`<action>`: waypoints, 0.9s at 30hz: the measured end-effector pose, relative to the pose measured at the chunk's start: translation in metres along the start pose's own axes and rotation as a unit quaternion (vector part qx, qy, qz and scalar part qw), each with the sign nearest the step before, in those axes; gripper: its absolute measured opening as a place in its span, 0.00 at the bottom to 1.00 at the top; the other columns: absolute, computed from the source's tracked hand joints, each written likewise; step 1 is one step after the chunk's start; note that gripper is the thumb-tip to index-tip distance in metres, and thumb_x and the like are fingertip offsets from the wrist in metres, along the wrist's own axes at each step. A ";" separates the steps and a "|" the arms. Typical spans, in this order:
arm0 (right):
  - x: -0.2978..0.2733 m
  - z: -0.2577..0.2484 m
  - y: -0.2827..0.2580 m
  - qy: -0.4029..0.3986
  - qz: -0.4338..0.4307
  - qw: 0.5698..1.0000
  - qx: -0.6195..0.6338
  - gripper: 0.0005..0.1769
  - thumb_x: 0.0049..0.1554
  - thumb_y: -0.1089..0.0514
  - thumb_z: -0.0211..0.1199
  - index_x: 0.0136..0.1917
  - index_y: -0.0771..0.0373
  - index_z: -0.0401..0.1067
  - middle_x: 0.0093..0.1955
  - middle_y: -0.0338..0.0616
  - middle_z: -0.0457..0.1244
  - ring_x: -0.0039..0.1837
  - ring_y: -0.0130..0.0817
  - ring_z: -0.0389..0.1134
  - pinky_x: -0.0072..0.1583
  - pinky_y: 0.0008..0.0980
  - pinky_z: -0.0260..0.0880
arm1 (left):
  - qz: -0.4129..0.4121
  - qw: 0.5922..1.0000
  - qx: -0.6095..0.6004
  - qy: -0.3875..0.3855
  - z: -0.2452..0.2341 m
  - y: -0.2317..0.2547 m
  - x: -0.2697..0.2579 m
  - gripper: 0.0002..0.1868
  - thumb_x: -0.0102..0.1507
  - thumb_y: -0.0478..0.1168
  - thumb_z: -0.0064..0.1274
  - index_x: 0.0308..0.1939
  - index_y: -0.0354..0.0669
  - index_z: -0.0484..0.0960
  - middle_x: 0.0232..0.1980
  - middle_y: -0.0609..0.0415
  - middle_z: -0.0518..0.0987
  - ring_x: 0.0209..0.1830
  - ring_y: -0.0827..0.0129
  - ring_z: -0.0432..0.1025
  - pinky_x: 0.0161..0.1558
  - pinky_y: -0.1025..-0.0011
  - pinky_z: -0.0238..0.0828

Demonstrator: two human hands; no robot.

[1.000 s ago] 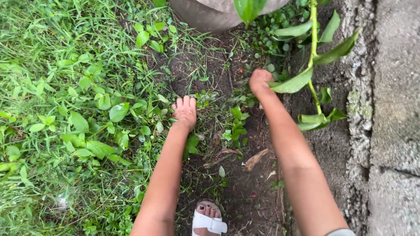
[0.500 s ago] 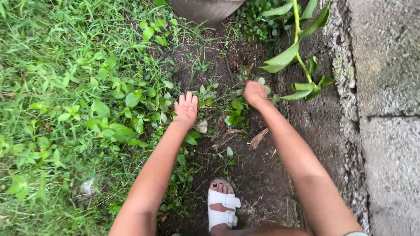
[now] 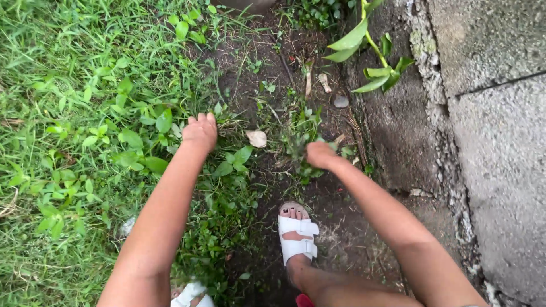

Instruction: Pulling weeds and grass from the ground by hand in a garden area.

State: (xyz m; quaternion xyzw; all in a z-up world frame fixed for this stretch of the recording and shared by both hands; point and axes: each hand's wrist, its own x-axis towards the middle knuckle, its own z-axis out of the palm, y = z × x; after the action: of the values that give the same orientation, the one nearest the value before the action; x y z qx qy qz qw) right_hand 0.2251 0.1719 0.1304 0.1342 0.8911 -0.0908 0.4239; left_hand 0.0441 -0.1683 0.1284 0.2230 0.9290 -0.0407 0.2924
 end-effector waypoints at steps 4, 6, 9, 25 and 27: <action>-0.053 -0.035 -0.058 -0.045 -0.033 0.998 0.004 0.17 0.54 0.64 0.58 0.53 0.75 0.78 0.55 0.69 0.69 0.64 0.65 0.70 0.64 0.64 0.70 | 0.013 0.999 0.034 -0.018 -0.018 0.002 -0.013 0.30 0.69 0.35 0.42 0.76 0.37 0.59 0.66 0.35 0.70 0.68 0.41 0.65 0.49 0.46 0.81; -0.110 -0.101 -0.110 0.021 -0.034 0.999 0.025 0.15 0.55 0.68 0.57 0.54 0.75 0.76 0.54 0.68 0.69 0.62 0.62 0.71 0.66 0.61 0.69 | 0.038 0.999 0.018 -0.002 -0.015 0.005 0.004 0.29 0.68 0.32 0.42 0.75 0.37 0.61 0.66 0.32 0.71 0.68 0.38 0.66 0.49 0.42 0.80; -0.067 -0.090 -0.090 0.153 -0.007 0.986 -0.059 0.17 0.52 0.62 0.66 0.53 0.74 0.79 0.65 0.68 0.64 0.58 0.60 0.72 0.56 0.59 0.76 | 0.057 0.998 -0.019 -0.023 -0.038 0.021 0.009 0.30 0.69 0.36 0.42 0.76 0.33 0.58 0.69 0.32 0.69 0.69 0.37 0.65 0.59 0.40 0.73; 0.098 -0.117 -0.074 0.286 0.010 0.953 -0.103 0.35 0.58 0.68 0.57 0.77 0.53 0.59 0.66 0.57 0.61 0.54 0.54 0.73 0.52 0.54 0.78 | 0.094 0.988 -0.123 -0.007 -0.052 -0.008 0.029 0.37 0.62 0.46 0.59 0.68 0.29 0.63 0.60 0.32 0.73 0.59 0.33 0.73 0.58 0.43 0.76; 0.142 -0.103 -0.053 0.318 0.006 0.937 -0.144 0.20 0.60 0.66 0.60 0.65 0.57 0.72 0.60 0.58 0.64 0.48 0.49 0.74 0.46 0.50 0.79 | 0.086 0.986 -0.140 -0.006 -0.057 -0.012 0.024 0.38 0.62 0.46 0.59 0.69 0.29 0.63 0.60 0.33 0.74 0.60 0.34 0.73 0.58 0.43 0.76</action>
State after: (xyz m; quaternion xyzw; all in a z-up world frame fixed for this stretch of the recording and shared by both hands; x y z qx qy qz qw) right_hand 0.0471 0.1732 0.0872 0.0987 0.9822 0.0882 0.1336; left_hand -0.0089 -0.1579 0.1617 0.2584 0.9012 0.1139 0.3289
